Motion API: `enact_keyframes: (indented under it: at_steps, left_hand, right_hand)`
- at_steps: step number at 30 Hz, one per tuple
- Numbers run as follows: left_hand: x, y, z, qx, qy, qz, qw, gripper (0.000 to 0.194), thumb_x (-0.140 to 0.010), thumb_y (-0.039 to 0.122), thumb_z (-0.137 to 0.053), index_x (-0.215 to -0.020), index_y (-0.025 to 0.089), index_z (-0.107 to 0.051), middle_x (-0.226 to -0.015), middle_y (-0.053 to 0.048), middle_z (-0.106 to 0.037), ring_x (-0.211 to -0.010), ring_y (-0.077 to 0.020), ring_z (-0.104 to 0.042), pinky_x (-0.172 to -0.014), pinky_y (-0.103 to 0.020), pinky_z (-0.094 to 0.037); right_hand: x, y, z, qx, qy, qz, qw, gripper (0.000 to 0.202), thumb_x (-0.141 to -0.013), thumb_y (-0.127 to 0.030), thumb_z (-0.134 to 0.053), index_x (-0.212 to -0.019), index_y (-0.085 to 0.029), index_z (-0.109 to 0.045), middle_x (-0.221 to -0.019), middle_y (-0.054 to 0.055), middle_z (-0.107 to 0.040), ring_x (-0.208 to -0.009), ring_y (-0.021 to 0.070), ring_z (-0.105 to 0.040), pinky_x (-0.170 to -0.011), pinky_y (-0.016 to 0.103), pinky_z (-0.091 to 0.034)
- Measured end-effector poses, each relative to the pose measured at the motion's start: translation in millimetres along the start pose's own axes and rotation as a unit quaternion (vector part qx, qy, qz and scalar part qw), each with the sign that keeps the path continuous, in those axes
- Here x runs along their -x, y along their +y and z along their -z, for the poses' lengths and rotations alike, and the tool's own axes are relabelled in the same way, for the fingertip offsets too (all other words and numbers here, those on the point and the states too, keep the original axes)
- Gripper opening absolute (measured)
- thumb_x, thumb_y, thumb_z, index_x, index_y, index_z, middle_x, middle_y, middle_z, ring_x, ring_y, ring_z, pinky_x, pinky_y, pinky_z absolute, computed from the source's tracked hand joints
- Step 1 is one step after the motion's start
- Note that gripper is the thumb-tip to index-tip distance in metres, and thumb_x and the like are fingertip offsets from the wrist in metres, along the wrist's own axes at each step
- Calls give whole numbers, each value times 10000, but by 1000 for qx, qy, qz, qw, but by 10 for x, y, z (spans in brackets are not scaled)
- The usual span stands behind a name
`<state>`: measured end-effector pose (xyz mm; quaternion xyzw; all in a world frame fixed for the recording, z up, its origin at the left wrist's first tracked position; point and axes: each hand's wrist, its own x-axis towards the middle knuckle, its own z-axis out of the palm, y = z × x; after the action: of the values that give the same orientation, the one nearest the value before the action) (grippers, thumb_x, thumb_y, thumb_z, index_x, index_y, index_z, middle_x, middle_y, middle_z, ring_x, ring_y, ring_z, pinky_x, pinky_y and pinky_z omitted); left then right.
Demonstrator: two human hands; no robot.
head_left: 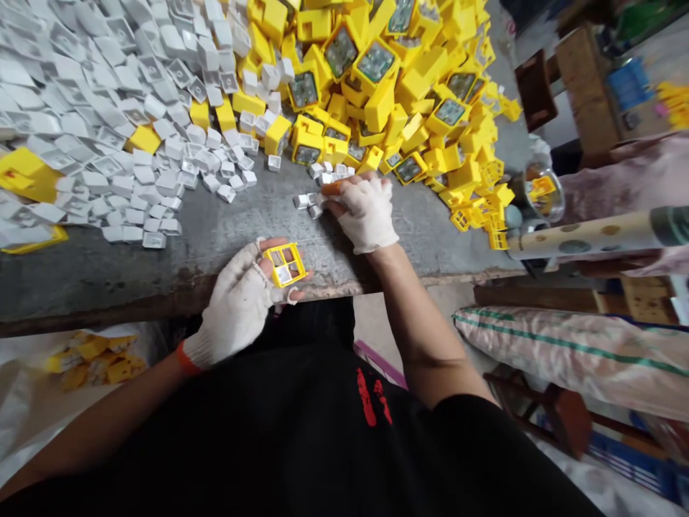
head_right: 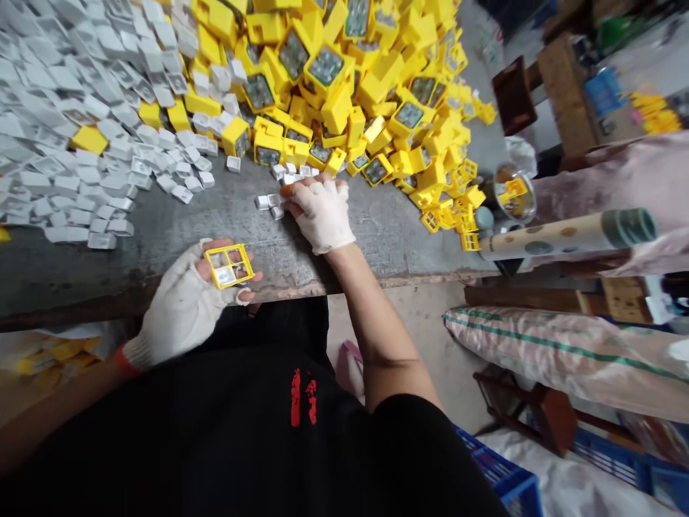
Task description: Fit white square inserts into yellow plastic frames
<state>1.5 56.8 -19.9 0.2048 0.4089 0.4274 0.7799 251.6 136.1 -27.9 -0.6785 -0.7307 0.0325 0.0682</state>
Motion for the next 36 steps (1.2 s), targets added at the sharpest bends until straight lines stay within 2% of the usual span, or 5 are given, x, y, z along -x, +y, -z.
enact_keyframes:
  at_steps: [7, 15, 21, 28, 36]
  left_hand:
    - [26, -26, -24, -7, -45, 102, 994, 415, -868, 417, -1000, -1127, 184, -774, -986, -81, -841, -735, -276, -837, -574, -317, -652]
    - [63, -256, -40, -14, -47, 98, 994, 296, -998, 403, -860, -1166, 164, -815, -962, -99, -800, -681, -250, -785, -508, -287, -576]
    - [126, -329, -123, -2, -26, 124, 992, 276, -968, 370, -873, -1152, 173, -816, -1001, -105, -807, -674, -238, -764, -487, -265, -517]
    - [232, -308, -131, 50, -60, 135, 988, 400, -872, 421, -1049, -1084, 177, -813, -1008, -87, -823, -769, -227, -775, -545, -272, -590]
    - [274, -294, -12, 86, -30, 103, 990, 477, -738, 430, -1146, -1069, 222, -873, -1054, -65, -879, -819, -242, -819, -576, -286, -650]
  right_hand:
    - [477, 26, 131, -74, -128, -65, 987, 152, -1046, -382, -780, -1049, -266, -878, -1020, 67, -879, -1103, 322, -761, -1089, 536, -503]
    - [900, 360, -131, -173, 66, -41, 982, 362, -1051, -329, -710, -1378, -274, -856, -1185, 101, -895, -1154, 349, -810, -1086, 592, -596]
    - [773, 358, -168, -189, 33, 105, 976, 210, -1029, -289, -824, -1229, -310, -886, -1284, 87, -894, -1245, 358, -790, -1127, 584, -601]
    - [1150, -172, 65, -299, 162, 215, 915, 219, -1139, -497, -754, -1131, -314, -873, -1099, 38, -902, -1003, 268, -800, -1009, 496, -622]
    - [1104, -203, 66, -268, 123, 206, 933, 360, -1197, -562, -613, -1298, -337, -875, -1330, 67, -875, -1172, 284, -794, -1020, 501, -647]
